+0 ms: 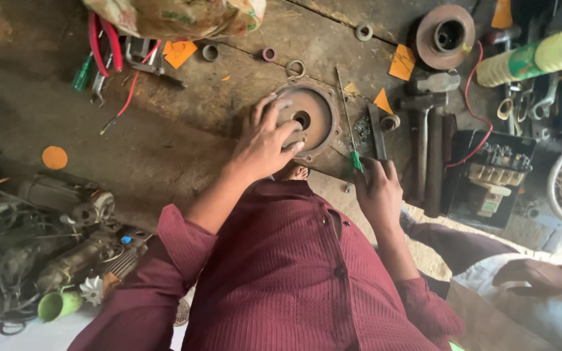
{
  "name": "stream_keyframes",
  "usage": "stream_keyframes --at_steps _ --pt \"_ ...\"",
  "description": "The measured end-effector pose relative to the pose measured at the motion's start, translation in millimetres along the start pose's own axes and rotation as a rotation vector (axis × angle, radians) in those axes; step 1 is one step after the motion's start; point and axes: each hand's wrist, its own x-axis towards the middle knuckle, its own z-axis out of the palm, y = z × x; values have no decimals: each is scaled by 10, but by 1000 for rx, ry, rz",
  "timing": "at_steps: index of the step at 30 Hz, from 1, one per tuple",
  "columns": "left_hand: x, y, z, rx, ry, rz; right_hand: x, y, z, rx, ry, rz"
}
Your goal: The person works at a cluttered wooden workbench fitting a metal rotor shaft into a circular pump housing, tapping and pressing the shaft by hand, then using a screwdriver on the housing and handling small rings and fasteners while another person stands nearby.
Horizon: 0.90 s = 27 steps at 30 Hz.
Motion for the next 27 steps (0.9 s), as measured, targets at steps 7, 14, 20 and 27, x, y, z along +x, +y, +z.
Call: stream_keyframes --at_steps 7,14,20,27 --pt "174 75 185 102 19 231 -186 -25 -43 55 -18 133" --pt "232 54 69 -150 -43 472 -125 -300 -3 68 22 123" --pt "145 -354 -309 -230 137 321 -14 -635 -22 74 18 145" --pt "-100 -739 -531 -386 218 -5 339 -954 126 -183 23 -158"
